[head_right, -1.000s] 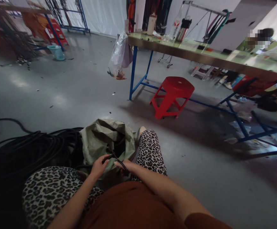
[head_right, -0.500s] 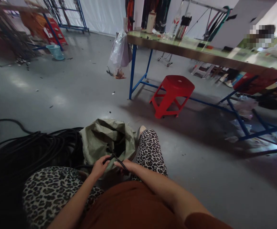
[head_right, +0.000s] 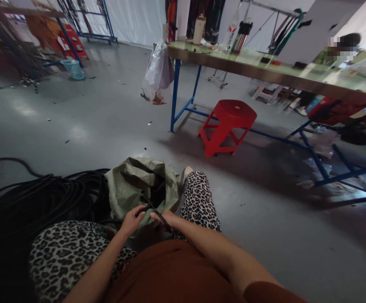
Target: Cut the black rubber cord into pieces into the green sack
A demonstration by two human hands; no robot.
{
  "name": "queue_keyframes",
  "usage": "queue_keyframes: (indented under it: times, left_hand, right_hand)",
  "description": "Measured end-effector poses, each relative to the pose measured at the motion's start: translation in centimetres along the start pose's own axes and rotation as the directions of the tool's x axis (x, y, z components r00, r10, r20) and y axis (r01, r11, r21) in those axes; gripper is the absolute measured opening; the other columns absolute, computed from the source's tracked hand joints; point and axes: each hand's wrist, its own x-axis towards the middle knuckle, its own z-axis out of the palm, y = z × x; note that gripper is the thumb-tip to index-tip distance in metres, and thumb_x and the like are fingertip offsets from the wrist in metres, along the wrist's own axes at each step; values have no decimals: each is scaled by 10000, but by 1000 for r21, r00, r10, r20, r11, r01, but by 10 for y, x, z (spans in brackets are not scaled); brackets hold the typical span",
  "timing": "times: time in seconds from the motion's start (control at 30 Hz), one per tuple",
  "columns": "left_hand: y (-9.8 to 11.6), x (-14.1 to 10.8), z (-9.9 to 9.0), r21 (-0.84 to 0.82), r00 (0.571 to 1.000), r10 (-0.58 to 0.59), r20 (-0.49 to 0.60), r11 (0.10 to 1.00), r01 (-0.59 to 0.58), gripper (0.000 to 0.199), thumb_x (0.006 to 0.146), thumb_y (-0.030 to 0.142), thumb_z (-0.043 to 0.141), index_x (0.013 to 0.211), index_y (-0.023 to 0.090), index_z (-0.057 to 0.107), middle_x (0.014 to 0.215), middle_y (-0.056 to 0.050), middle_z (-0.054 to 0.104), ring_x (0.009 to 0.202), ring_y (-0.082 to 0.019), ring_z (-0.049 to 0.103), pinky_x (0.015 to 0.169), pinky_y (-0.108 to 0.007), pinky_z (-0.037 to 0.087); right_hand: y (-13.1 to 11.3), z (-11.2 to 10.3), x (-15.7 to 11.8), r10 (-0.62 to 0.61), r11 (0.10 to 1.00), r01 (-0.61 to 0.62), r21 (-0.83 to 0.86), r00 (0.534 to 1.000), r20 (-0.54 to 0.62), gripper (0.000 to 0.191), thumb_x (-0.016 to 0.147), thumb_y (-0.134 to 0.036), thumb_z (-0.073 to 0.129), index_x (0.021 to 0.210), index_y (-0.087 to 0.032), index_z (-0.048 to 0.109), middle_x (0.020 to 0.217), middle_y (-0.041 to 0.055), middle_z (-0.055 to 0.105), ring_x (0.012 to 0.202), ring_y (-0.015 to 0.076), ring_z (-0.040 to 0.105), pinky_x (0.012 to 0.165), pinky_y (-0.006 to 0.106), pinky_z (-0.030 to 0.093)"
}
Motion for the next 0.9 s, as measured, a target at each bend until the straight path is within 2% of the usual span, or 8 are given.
queue_keyframes:
  times: [0.27,0.47,0.63,0.9]
  left_hand:
    - [-3,0,2,-13,1000,-7,-6,1000,7,349,742,320,535,998,159,707,1068,-99,733,1032,-248,664,978,-404,490]
    - [-2,0,1,15,1000,-2,-6,1000,2,343,741,305,524,990,157,709,1055,-98,735,1035,-243,665,983,-402,493]
    - [0,0,1,9,1000,-18,-10,1000,18,324,732,284,540,975,164,717,1060,-99,737,1041,-251,662,984,-413,492]
    - [-3,1,2,33,1000,-15,-1,999,15,331,744,285,530,983,152,716,1070,-118,731,1046,-266,661,985,-426,485]
  right_hand:
    - [1,2,1,-47,988,41,-151,998,-42,523,846,-615,561,594,-158,529,455,-26,454,330,88,414,316,195,357]
    - [1,-1,-4,-119,973,112,-202,992,-27,486,842,-575,593,594,-163,520,452,-33,440,362,90,429,352,192,403]
    - [-1,-3,-6,-126,959,114,-259,992,-31,478,841,-560,603,585,-163,529,430,-32,431,361,100,452,365,191,394]
    - [7,-4,0,-137,960,129,-248,990,-18,450,815,-553,647,639,-147,564,422,-43,432,387,85,470,391,146,404]
